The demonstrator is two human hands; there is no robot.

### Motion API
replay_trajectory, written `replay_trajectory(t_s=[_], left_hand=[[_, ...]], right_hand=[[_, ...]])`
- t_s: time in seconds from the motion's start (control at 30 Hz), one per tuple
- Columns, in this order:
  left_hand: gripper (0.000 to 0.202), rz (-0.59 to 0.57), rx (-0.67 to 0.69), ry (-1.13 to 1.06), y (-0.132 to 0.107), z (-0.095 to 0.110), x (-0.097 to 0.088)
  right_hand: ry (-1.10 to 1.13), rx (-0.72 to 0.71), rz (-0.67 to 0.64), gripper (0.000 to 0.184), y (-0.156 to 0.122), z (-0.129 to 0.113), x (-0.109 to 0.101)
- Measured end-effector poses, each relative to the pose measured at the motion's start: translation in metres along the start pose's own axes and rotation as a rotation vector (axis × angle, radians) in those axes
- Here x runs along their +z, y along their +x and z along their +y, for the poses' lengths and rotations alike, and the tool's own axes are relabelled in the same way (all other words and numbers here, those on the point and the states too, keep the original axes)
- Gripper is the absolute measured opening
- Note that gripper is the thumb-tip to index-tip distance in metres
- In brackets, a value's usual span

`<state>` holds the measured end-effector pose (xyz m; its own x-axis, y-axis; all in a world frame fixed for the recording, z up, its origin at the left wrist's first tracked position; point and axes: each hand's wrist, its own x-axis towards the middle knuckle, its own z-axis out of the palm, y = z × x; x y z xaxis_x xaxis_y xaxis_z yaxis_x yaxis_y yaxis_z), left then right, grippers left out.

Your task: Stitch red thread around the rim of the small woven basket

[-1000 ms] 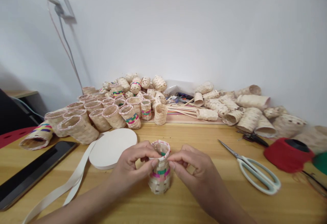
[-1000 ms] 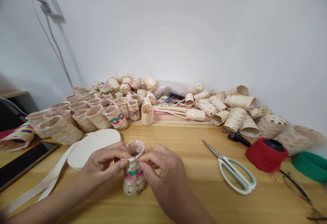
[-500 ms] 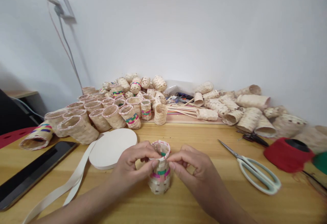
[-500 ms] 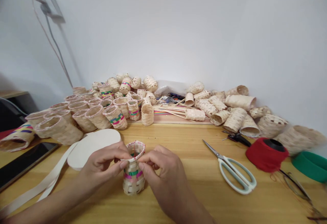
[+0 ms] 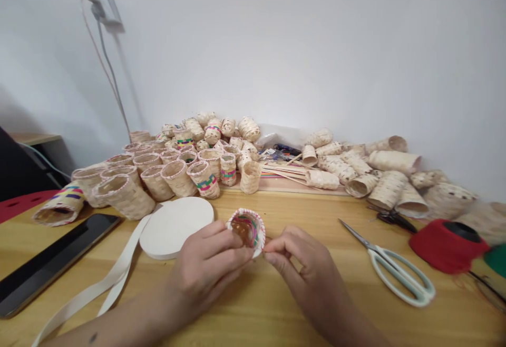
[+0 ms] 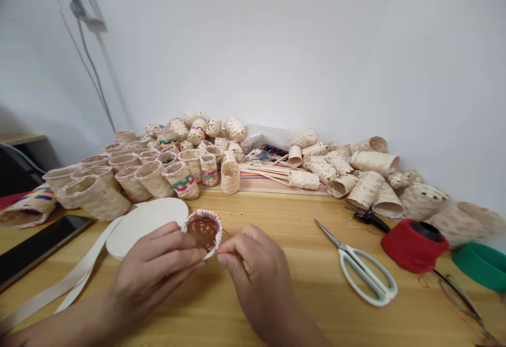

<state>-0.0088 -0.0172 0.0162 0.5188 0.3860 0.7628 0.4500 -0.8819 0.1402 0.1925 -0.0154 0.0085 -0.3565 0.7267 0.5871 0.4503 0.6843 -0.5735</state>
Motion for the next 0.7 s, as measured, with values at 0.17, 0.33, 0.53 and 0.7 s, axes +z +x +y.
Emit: replay_trajectory(t_s=[0.17,0.33,0.53,0.7], left_hand=[[0.013,-0.003,0.089,0.126,-0.001,-0.003,0.000],[0.009,-0.018,0.029,0.022,0.001,-0.002,0.000],[0.010,-0.014,0.060,0.107,-0.005,-0.008,0.003],[0.009,0.021,-0.001,0.090,-0.001,-0.011,0.001]], right_hand=[[-0.199,-0.204,0.065,0.015,-0.001,0.006,0.001],[-0.374,-0.374,0.140,0.022,-0.003,0.004,0.003],[-0.221,-0.234,0.072,0.013,-0.003,0.006,0.007],[-0.066,-0.112,0.008,0.014,0.000,0.012,0.003]])
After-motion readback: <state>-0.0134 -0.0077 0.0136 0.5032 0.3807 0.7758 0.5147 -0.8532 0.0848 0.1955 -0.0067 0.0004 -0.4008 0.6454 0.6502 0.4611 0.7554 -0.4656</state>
